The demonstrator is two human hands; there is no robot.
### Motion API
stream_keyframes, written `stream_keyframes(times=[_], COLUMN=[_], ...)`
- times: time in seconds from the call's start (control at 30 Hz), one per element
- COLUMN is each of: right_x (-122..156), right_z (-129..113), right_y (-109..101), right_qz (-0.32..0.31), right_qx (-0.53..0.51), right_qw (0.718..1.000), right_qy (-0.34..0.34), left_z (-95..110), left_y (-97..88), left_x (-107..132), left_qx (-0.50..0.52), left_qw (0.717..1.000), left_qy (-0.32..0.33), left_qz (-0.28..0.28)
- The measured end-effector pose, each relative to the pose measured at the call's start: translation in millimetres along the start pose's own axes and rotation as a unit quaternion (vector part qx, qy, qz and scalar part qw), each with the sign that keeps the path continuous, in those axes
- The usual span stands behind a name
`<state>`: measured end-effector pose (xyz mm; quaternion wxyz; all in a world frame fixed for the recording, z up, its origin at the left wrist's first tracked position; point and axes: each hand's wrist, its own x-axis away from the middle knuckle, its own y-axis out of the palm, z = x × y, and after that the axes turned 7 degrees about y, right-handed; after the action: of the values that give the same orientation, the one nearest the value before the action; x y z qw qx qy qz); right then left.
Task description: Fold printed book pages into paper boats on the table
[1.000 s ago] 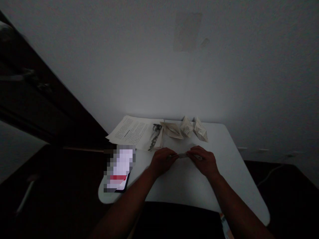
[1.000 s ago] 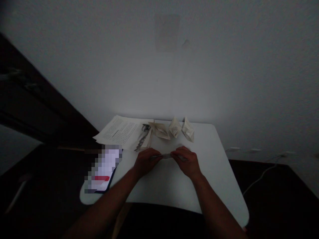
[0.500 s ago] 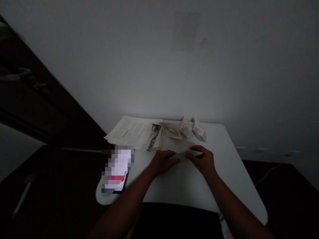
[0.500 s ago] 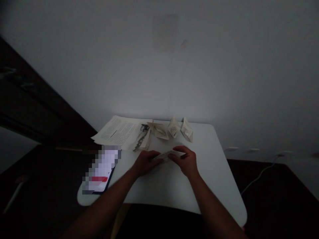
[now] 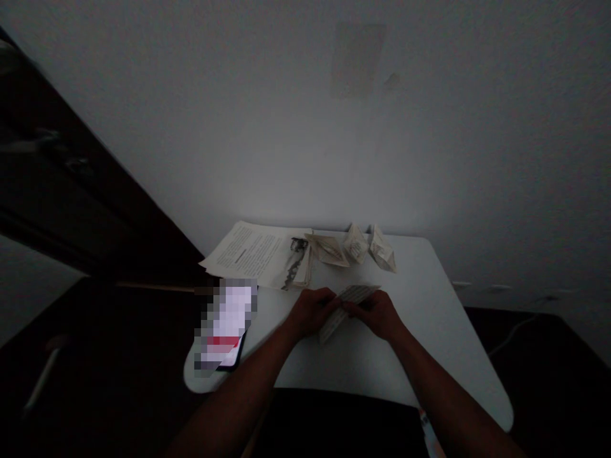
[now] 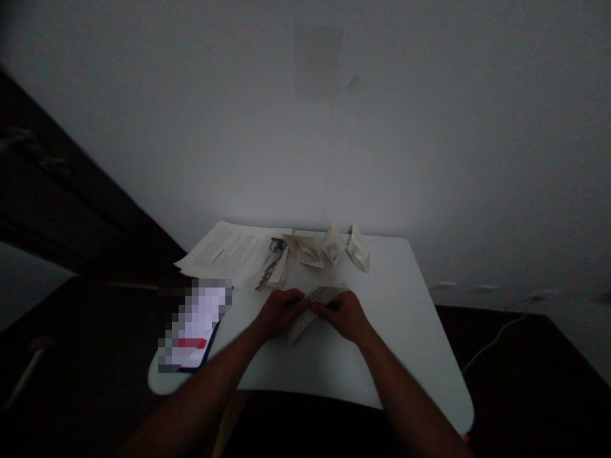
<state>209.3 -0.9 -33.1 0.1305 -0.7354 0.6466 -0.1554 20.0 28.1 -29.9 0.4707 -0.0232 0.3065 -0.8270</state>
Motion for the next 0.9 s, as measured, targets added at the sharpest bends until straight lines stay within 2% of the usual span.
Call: stream_keyframes(times=[0.1,0.17,0.3,0.47,0.63,0.9], right_x=[0.7,1.6,2.2,1.9,3.7,2.0], right_z=[-1.2,-1.7,-1.3,-4.5,-6.5,0.4], right_y=[0.9,1.1,0.8,0.2,-0.9,0.9], right_qz=[-0.032,-0.044,-0.044,-0.047,-0.061,-0.065], right_qx=[0.001,0.004,-0.002,0.001,-0.027,-0.036], right_qw=[0.999,0.999,0.999,0.999,0.997,0.997], right_qy=[-0.012,-0.02,-0.017,-0.027,-0.033,-0.018], left_z=[-0.3,0.2,2.8,3.9,3.8,3.1], left_y=[0.5,0.5,0.0,0.3,0.4,-0.9], left_x=[0.8,1.2,1.1,1.6,1.8,1.1], left_qx=[0.0,0.01,0.015,-0.005,0.012,0.02], left_qw=[1.0,1.0,0.999,1.0,1.0,1.0], left_qy=[0.003,0.009,0.02,0.016,0.007,0.005], left_qz=[0.018,0.003,-0.025,-0.007,-0.025,0.001])
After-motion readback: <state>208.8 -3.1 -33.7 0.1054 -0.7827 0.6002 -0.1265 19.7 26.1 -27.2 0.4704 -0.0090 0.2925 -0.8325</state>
